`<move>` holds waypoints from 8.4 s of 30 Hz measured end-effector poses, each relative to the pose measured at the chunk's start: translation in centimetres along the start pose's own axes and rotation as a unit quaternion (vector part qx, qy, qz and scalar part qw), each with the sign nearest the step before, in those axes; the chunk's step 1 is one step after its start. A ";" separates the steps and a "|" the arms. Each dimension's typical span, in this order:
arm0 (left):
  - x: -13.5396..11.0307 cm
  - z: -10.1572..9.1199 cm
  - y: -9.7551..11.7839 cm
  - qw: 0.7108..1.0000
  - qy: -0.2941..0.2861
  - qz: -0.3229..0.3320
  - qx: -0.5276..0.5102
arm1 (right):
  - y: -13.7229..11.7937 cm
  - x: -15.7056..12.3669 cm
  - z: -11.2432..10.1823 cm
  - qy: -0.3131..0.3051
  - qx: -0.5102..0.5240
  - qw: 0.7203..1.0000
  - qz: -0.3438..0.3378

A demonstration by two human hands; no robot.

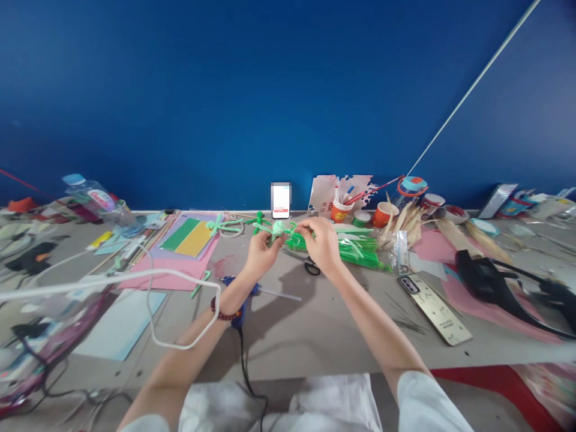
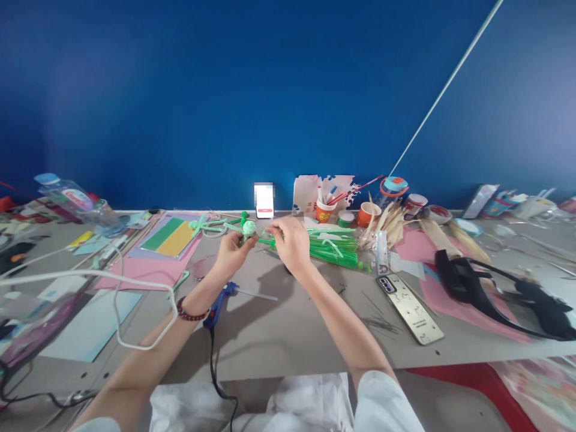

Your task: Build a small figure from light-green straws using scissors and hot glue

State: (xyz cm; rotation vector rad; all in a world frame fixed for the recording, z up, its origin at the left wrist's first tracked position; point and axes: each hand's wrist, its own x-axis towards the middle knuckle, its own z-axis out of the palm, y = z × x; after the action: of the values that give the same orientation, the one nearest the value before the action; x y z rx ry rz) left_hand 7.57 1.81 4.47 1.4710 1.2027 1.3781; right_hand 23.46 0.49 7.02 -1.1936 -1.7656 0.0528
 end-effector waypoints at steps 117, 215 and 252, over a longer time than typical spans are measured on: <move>-0.5 -0.1 2.3 0.945 -0.076 -0.136 -0.288 | 0.2 -0.2 1.8 -0.074 0.191 0.967 0.150; 0.1 -0.5 1.6 0.962 -0.033 -0.132 -0.235 | 0.8 0.7 -0.2 -0.100 0.238 0.956 0.136; -0.4 -1.6 2.0 0.952 -0.020 0.237 0.194 | -1.7 -0.3 -0.7 -0.071 0.151 0.985 0.046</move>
State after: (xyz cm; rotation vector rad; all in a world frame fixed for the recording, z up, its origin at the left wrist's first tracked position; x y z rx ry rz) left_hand 6.25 0.79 6.49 2.1642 1.1879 1.4570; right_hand 22.83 -0.91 8.09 -1.0693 -1.7494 0.4551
